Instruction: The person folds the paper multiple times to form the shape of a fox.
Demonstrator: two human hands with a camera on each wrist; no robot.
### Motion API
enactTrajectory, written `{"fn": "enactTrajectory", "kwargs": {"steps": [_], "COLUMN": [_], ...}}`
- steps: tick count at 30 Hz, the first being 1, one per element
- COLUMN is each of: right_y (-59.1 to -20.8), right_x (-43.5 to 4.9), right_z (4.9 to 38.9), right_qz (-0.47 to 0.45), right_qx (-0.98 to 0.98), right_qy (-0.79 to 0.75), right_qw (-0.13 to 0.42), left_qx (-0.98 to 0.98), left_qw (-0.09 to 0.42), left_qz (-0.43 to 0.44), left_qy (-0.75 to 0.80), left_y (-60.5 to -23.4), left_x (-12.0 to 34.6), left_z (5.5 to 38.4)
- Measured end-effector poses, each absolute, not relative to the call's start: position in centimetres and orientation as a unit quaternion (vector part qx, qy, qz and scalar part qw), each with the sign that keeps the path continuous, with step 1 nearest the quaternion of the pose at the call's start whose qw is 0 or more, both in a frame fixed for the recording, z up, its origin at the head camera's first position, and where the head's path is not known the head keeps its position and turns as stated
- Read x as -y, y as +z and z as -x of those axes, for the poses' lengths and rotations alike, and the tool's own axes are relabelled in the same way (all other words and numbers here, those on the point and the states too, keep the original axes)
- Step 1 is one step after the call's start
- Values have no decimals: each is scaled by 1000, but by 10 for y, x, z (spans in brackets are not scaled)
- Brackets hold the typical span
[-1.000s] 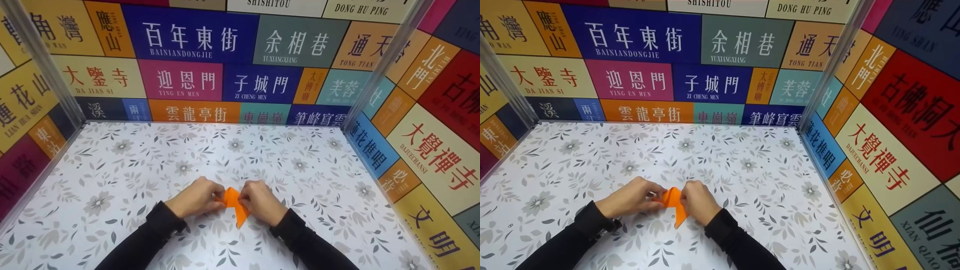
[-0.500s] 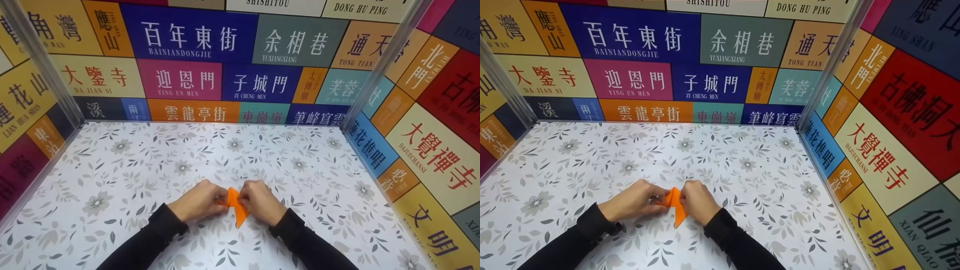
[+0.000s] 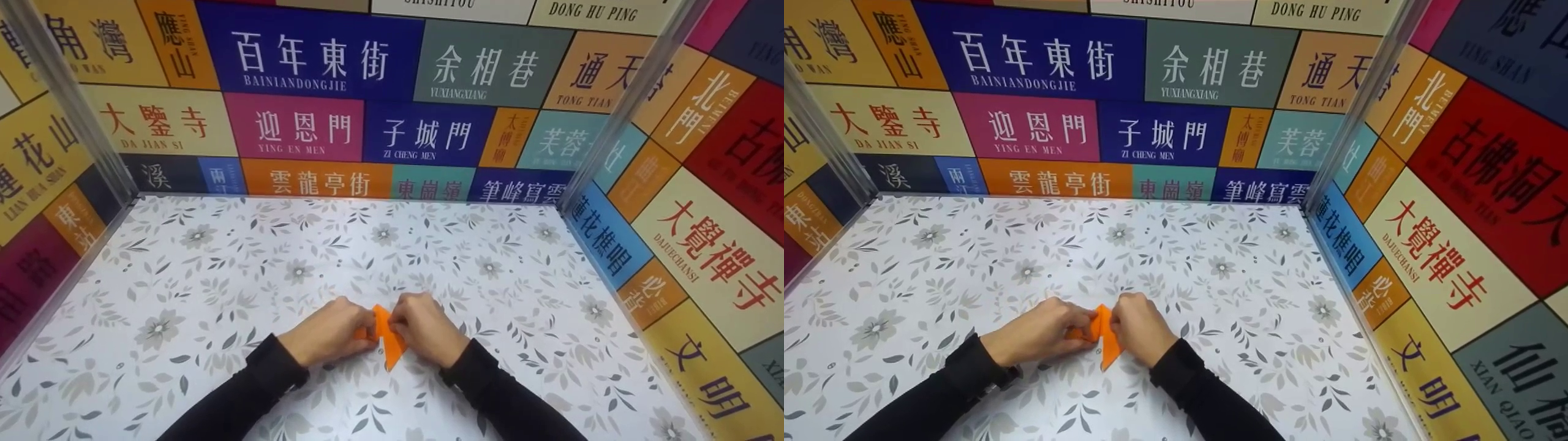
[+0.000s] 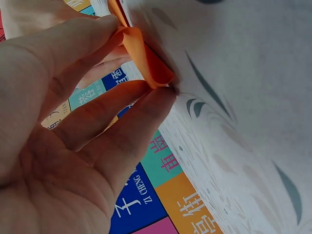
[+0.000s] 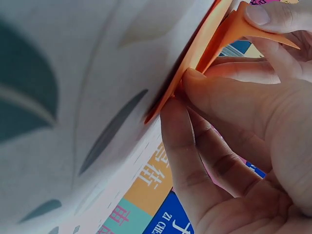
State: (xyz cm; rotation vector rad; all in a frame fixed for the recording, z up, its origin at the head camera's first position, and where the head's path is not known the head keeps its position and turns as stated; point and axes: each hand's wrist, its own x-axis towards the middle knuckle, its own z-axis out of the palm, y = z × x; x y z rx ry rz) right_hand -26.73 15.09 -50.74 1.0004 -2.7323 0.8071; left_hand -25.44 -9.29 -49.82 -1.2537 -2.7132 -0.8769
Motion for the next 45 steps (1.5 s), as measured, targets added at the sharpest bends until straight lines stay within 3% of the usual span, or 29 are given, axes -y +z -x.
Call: {"fn": "enactTrajectory", "kwargs": {"steps": [9,20,27,36,45], "right_y": [-509,-505,-506,-505,-503], "right_x": [-151,-151,-150,-151,-148], "right_z": [267,268,267,267,271], "right_qz": [-335,-320,-317,-317,-319], "right_qx": [903,907,910,909,911], "right_qy": [262,268,265,267,256], "right_qw": [63,52,47,52,49], "left_qx": [856,863,864,860,870], "left_qw": [-33,-41,-24,35,39], "left_qz": [423,414,419,454,452], "left_qy": [-295,-286,-279,-230,-194], "left_y": [-499,-499,-501,-501,-506], "left_x": [99,99,97,94,100], "left_z": [258,261,257,252,245]}}
